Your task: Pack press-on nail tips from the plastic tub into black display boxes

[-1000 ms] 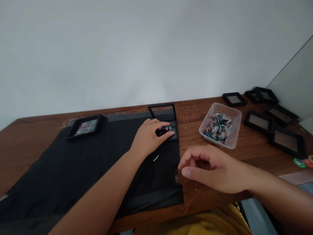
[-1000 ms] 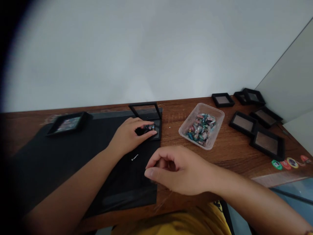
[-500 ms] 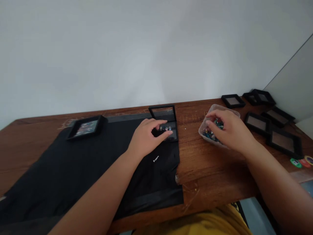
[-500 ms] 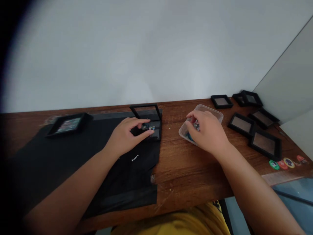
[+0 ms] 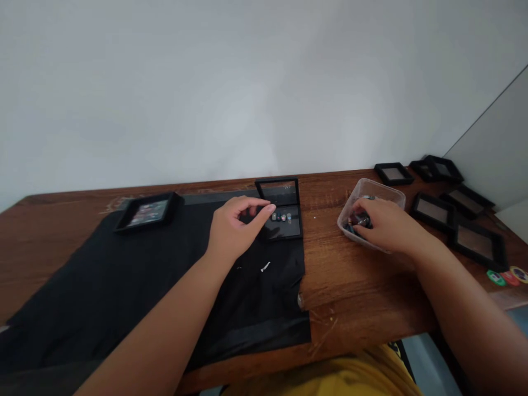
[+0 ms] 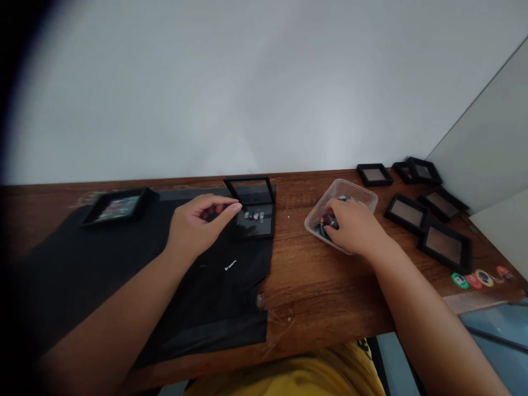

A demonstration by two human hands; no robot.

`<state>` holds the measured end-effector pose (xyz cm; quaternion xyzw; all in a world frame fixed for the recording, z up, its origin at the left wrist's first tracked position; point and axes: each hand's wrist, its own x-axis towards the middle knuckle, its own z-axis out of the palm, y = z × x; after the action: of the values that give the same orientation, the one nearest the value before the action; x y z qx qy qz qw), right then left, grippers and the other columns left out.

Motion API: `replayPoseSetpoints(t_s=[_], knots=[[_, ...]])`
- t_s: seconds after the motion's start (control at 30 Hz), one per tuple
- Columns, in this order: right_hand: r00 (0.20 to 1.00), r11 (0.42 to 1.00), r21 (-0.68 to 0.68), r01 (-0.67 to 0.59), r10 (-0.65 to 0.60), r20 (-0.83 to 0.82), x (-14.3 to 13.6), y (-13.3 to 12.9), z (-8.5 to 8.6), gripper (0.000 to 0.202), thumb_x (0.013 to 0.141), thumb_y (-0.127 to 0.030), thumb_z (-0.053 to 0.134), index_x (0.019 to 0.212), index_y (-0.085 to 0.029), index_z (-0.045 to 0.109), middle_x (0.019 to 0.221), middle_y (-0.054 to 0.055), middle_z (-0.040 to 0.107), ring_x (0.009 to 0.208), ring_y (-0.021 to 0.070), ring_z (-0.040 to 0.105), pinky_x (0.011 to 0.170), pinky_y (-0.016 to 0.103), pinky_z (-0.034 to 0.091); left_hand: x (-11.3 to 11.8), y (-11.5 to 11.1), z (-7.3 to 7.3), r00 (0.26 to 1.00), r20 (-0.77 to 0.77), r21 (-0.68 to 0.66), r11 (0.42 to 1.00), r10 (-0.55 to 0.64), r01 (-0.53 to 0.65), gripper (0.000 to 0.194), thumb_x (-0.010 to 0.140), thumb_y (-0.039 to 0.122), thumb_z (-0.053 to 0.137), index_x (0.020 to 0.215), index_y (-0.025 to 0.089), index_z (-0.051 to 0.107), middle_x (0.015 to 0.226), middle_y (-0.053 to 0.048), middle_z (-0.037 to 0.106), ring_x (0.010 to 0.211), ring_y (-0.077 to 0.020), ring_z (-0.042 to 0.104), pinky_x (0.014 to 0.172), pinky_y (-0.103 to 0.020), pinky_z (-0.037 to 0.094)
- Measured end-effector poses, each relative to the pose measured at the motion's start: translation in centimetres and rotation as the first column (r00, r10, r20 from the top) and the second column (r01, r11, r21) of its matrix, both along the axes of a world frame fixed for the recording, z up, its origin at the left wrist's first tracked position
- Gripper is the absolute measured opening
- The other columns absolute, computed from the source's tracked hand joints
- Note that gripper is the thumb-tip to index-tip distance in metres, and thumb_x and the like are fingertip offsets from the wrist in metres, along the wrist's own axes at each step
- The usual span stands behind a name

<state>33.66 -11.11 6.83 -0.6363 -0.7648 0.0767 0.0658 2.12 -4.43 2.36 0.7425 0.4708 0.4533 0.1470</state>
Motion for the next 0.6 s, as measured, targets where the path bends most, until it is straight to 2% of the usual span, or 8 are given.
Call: replayPoseSetpoints(t_s=[0.13, 0.33, 0.47, 0.6], knots=[[0.999, 0.999, -0.022, -0.024, 0.025, 0.046, -0.2, -0.1, 0.2, 0.014, 0.09, -0.025, 0.06, 0.102, -0.02, 0.064, 0.095, 0.009, 0.074, 0.087, 0.027, 0.066, 0.073, 0.037, 0.041, 0.1, -0.2, 0.0, 0.999, 0.022, 0.006, 1.0, -0.03, 0.03, 0.02, 0.087, 0.043, 0.071, 0.084, 0.024, 0.078, 0.066, 0.002, 0.059, 0.065, -0.0153, 0.055, 0.064, -0.031, 0.045], [0.999, 0.999, -0.024, 0.038, -0.038, -0.02, -0.3, 0.0, 0.7, 0.017, 0.088, -0.017, 0.062, 0.101, -0.021, 0.072, 0.094, 0.007, 0.077, 0.083, 0.0243, 0.067, 0.072, 0.036, 0.04, 0.2, -0.5, 0.1, 0.996, 0.037, 0.012, 0.997, -0.079, 0.079, 0.019, 0.087, 0.042, 0.071, 0.085, 0.024, 0.078, 0.066, 0.002, 0.058, 0.064, -0.0147, 0.054, 0.065, -0.03, 0.047], [0.976, 0.991, 0.066, 0.118, -0.104, -0.189, -0.2, 0.3, 0.5, 0.016, 0.085, -0.019, 0.065, 0.098, -0.022, 0.074, 0.09, 0.005, 0.078, 0.077, 0.0221, 0.066, 0.07, 0.035, 0.044, 0.2, -0.8, 0.3, 0.992, 0.009, 0.037, 0.991, -0.126, 0.125, 0.018, 0.087, 0.039, 0.07, 0.086, 0.023, 0.077, 0.067, 0.002, 0.057, 0.064, -0.0142, 0.054, 0.066, -0.03, 0.047], [0.884, 0.941, 0.255, 0.223, -0.085, -0.46, -1.0, 0.1, 0.3, 0.026, 0.089, -0.027, 0.066, 0.114, -0.022, 0.071, 0.084, 0.002, 0.077, 0.074, 0.0202, 0.067, 0.07, 0.034, 0.049, 0.6, -1.4, 1.0, 0.977, -0.047, 0.14, 0.967, -0.208, 0.213, 0.017, 0.09, 0.038, 0.069, 0.088, 0.023, 0.076, 0.065, 0.003, 0.059, 0.065, -0.0148, 0.055, 0.067, -0.031, 0.047]])
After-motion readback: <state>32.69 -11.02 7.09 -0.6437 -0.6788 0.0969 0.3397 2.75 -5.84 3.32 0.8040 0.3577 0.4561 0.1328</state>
